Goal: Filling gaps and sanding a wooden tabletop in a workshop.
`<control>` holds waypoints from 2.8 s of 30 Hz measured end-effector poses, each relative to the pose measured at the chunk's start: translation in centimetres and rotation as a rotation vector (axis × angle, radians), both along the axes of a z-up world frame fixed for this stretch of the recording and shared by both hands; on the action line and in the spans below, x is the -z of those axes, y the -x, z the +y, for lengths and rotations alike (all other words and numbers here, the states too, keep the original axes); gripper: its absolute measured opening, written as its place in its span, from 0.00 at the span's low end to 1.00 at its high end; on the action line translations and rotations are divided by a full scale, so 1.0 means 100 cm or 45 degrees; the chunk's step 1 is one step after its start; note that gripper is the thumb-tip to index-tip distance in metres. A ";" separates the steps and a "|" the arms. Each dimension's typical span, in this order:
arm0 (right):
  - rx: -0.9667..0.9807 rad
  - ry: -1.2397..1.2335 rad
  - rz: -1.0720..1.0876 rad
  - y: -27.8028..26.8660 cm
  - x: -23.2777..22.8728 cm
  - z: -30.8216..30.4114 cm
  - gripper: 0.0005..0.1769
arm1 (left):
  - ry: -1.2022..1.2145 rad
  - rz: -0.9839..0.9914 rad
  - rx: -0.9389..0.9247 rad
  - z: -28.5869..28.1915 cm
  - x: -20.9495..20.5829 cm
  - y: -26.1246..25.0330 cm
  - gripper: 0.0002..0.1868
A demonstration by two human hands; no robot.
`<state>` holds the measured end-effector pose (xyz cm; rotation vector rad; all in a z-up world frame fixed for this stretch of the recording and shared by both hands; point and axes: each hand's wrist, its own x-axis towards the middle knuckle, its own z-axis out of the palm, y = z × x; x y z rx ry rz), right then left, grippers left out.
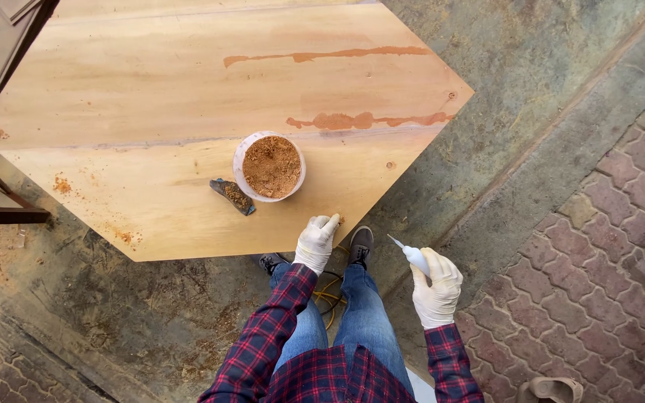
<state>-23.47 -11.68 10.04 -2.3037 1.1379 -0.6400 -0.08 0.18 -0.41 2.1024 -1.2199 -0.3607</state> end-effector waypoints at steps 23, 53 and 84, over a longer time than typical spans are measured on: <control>0.221 -0.056 0.033 -0.013 0.036 -0.024 0.23 | 0.085 -0.105 -1.054 0.059 -0.035 -0.104 0.25; -0.071 0.422 0.631 -0.073 0.040 -0.123 0.17 | -0.667 -0.295 -0.098 -0.059 -0.053 -0.168 0.18; 0.462 -0.243 0.068 0.061 0.029 -0.061 0.21 | 0.164 0.354 -0.197 -0.179 0.001 -0.001 0.05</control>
